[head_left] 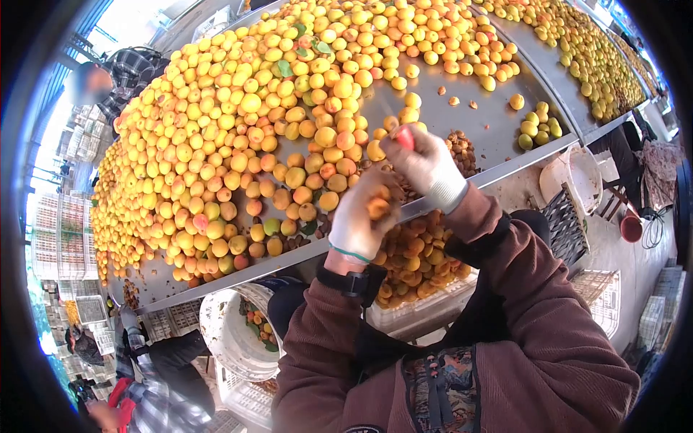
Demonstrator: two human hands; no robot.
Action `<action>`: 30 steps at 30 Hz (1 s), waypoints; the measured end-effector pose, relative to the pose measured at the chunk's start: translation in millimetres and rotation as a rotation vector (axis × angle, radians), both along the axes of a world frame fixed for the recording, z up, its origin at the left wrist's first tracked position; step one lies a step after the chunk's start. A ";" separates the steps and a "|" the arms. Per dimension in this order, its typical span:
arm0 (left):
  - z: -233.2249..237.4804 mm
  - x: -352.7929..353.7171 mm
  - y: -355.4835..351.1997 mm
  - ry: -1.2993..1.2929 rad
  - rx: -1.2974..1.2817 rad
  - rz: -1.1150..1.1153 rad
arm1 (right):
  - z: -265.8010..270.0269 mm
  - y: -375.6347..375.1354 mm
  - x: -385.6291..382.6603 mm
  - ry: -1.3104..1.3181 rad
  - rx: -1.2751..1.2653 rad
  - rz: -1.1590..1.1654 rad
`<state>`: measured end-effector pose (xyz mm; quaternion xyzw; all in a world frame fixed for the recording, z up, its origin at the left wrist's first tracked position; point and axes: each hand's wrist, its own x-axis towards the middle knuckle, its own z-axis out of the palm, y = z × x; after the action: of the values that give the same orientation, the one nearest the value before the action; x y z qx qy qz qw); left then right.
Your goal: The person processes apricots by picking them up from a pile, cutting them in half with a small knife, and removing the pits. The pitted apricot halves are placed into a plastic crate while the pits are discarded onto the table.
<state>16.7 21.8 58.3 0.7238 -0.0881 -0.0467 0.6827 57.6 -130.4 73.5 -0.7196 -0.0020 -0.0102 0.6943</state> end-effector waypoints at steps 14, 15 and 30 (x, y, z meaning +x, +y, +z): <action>-27.6 30.1 61.6 -0.120 1.447 0.077 | 7.8 -11.8 -9.9 0.088 0.127 -0.003; -30.0 31.5 59.6 -0.134 1.470 0.069 | 1.5 -10.1 -9.4 0.009 0.145 0.015; -27.2 17.9 33.5 0.316 -1.000 -0.119 | -21.5 12.4 -40.0 0.063 0.349 0.415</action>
<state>34.6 55.3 31.1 0.2874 -0.0367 -0.1462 0.9459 17.6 -118.0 52.0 -0.5731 -0.1261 0.1545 0.7948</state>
